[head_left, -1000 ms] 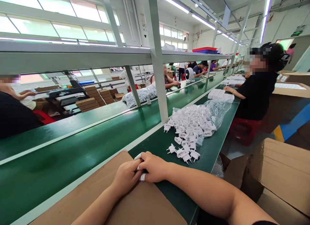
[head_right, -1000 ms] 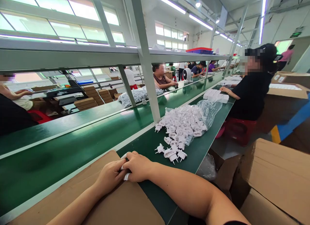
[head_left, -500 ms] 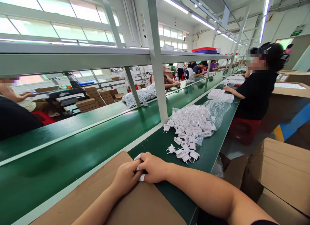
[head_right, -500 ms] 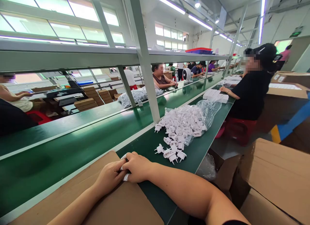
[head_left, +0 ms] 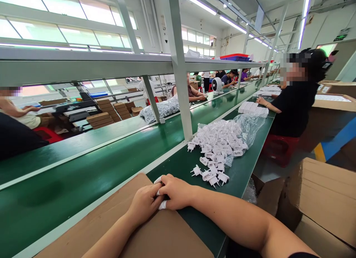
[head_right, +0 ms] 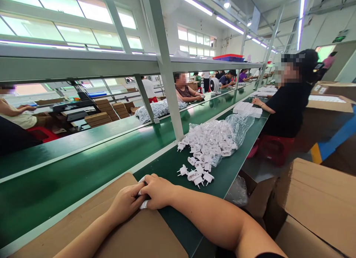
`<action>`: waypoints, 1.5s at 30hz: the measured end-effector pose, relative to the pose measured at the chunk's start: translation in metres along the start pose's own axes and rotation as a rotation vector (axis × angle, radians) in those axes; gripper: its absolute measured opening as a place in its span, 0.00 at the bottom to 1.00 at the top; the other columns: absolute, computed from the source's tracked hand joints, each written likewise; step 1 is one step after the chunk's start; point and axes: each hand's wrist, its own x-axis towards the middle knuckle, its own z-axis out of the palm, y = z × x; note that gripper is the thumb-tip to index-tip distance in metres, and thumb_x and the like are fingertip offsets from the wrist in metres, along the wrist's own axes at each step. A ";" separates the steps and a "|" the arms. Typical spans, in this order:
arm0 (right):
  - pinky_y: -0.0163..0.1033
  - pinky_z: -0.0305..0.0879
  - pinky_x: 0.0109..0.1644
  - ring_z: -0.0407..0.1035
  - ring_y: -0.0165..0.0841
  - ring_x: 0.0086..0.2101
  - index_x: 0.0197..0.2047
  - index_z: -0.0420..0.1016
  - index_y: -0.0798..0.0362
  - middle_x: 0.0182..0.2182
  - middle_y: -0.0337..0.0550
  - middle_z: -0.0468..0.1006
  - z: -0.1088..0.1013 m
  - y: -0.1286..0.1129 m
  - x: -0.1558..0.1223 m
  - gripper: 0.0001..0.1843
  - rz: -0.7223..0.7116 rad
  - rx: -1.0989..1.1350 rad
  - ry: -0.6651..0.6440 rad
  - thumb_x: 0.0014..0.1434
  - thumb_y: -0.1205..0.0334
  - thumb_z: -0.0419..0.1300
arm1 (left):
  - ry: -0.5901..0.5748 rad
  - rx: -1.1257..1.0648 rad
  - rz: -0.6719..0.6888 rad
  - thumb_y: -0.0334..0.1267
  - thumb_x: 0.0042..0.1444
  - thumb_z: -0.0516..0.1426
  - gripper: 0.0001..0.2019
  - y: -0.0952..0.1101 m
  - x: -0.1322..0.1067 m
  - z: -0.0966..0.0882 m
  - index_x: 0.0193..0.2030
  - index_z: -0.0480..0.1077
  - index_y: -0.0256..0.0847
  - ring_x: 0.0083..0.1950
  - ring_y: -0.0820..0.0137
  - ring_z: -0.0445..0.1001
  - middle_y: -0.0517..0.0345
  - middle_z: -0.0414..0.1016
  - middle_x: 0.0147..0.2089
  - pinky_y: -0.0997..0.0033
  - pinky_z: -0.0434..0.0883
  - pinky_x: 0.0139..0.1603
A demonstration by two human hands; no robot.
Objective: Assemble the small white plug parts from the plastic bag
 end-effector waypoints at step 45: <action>0.38 0.62 0.40 0.59 0.35 0.38 0.32 0.76 0.56 0.39 0.45 0.66 -0.003 -0.004 0.002 0.07 0.015 -0.048 -0.054 0.55 0.62 0.67 | -0.041 -0.021 -0.029 0.35 0.59 0.49 0.10 0.000 0.000 0.000 0.25 0.59 0.42 0.27 0.70 0.66 0.62 0.72 0.25 0.72 0.58 0.30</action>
